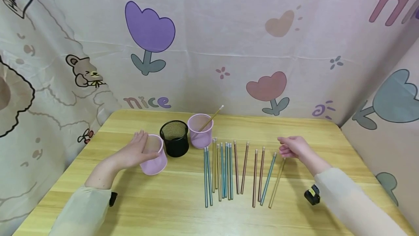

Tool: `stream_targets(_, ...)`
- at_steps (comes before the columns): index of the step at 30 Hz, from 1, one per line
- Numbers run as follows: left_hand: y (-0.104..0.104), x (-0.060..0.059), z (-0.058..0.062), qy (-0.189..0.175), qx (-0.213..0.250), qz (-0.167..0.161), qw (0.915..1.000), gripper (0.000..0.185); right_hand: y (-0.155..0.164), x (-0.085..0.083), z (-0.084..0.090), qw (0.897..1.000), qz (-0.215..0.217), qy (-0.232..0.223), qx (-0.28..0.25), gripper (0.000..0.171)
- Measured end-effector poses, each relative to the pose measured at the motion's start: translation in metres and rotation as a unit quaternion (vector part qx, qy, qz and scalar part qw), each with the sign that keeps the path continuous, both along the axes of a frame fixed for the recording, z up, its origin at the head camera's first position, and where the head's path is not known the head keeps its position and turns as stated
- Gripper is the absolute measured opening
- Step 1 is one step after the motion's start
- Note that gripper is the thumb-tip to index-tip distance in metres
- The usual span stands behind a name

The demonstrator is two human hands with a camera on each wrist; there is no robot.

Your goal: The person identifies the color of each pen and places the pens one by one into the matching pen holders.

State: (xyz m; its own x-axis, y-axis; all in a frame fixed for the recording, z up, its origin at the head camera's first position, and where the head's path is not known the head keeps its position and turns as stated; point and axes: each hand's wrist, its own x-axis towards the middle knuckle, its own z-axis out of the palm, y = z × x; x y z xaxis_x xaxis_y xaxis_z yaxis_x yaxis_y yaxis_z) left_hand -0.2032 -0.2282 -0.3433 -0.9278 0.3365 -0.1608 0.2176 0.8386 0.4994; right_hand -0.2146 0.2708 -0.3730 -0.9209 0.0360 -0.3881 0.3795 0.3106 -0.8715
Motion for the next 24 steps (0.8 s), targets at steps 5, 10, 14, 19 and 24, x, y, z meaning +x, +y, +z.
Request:
stream_targets(5, -0.001, -0.001, -0.003, 0.003, -0.004, 0.0, 1.0, 0.103, 0.016, 0.013, -0.01, 0.997, 0.029, -0.032, 0.059, 0.057)
stream_targets(10, -0.001, -0.001, -0.002, 0.005, -0.004, 0.001, 1.0, 0.103, 0.024, 0.021, -0.023, 0.996, 0.035, -0.052, 0.061, 0.041)
stream_targets(14, -0.002, 0.0, -0.002, 0.005, -0.002, 0.001, 1.0, 0.103, 0.026, 0.025, -0.032, 0.995, 0.034, -0.065, 0.067, 0.034)
stream_targets(19, -0.002, 0.0, -0.002, 0.006, -0.003, 0.0, 1.0, 0.103, 0.024, 0.027, -0.041, 0.993, 0.046, -0.065, 0.093, 0.033)
stream_targets(24, -0.002, -0.002, -0.004, 0.006, -0.005, -0.001, 1.0, 0.104, 0.018, 0.025, -0.044, 0.991, 0.043, -0.066, 0.106, 0.032)
